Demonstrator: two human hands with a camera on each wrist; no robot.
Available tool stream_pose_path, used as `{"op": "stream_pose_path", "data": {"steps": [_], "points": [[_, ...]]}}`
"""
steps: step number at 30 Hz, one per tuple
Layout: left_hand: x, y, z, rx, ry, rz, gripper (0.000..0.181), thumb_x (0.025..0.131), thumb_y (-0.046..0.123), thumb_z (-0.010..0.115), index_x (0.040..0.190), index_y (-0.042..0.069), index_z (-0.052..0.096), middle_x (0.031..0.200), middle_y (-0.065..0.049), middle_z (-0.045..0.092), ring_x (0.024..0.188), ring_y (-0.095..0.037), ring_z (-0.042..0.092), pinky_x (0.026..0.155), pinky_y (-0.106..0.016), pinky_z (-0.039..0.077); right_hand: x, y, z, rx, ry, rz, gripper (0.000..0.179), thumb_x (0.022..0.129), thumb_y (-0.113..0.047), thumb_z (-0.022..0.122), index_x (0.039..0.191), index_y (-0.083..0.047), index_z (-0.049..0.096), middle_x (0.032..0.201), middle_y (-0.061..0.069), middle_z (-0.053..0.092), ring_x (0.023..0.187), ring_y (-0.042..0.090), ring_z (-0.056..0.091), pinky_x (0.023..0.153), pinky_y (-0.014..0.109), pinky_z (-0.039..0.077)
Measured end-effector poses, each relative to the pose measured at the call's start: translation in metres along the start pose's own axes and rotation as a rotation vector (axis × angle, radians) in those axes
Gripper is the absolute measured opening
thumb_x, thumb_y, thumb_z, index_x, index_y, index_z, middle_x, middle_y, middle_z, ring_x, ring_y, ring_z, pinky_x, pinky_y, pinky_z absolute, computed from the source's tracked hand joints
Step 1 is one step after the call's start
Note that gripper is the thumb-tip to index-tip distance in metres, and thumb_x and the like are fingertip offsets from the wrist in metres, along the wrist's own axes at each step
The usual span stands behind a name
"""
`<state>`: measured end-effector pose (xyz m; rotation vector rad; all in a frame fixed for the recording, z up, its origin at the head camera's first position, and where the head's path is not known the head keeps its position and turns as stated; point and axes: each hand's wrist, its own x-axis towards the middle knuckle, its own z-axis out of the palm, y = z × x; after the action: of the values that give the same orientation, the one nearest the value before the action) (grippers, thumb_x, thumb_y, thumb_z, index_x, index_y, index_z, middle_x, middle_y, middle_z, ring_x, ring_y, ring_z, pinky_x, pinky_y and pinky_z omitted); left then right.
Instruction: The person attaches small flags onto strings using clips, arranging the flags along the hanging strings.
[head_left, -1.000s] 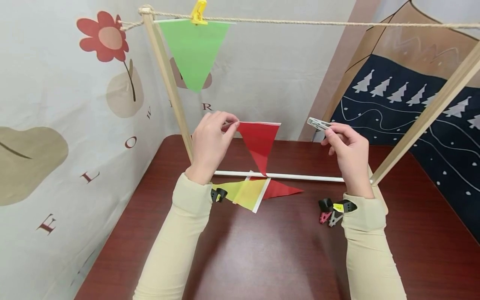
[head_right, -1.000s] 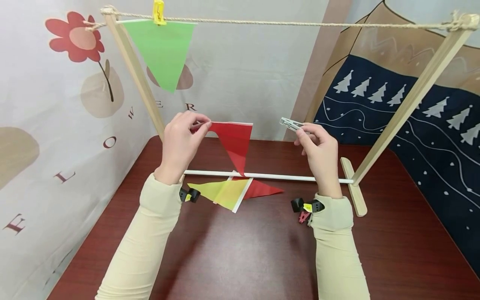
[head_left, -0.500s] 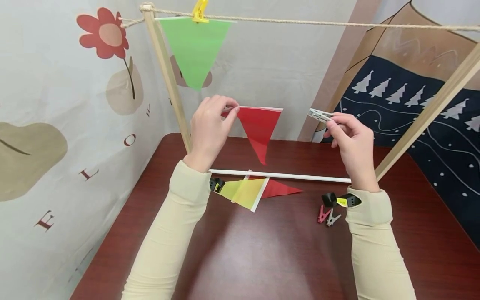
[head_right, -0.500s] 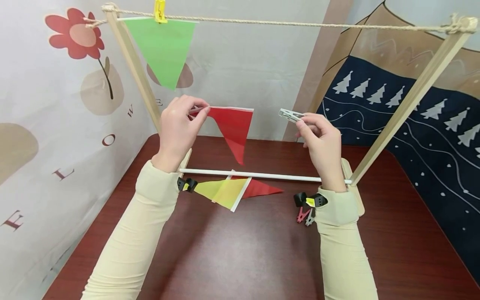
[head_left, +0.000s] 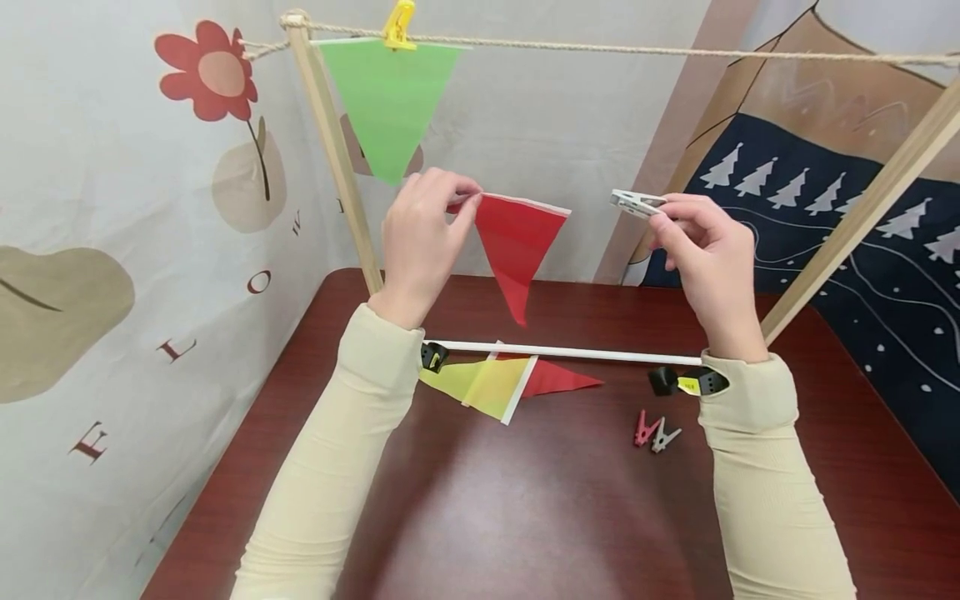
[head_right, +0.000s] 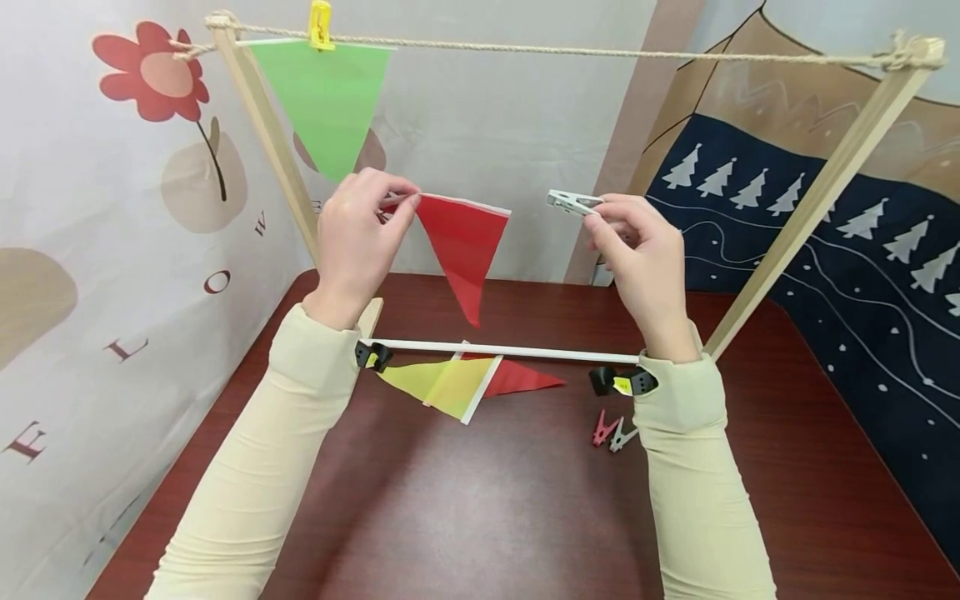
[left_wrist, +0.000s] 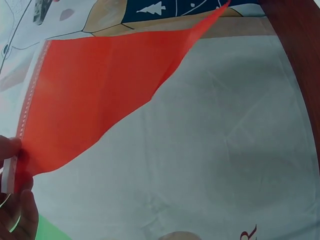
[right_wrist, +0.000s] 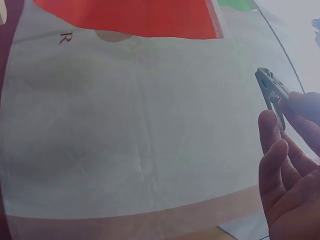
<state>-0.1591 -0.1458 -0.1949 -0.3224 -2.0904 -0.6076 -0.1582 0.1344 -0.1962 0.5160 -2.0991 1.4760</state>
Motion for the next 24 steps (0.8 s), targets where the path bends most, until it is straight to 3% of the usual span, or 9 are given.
{"op": "stream_pose_path", "data": {"steps": [24], "points": [[0.033,0.016,-0.003,-0.027,0.120,0.006,0.017,0.091,0.024,0.054,0.093,0.013,0.068,0.094,0.002,0.065,0.088,-0.013,0.056,0.074,-0.024,0.045,0.025,-0.035,0.008,0.082,0.010,-0.077,0.021,0.086,-0.018,0.063,0.101,-0.005,0.069,0.104,0.006,0.062,0.069,0.011,0.058,0.055,0.017,0.044]]}}
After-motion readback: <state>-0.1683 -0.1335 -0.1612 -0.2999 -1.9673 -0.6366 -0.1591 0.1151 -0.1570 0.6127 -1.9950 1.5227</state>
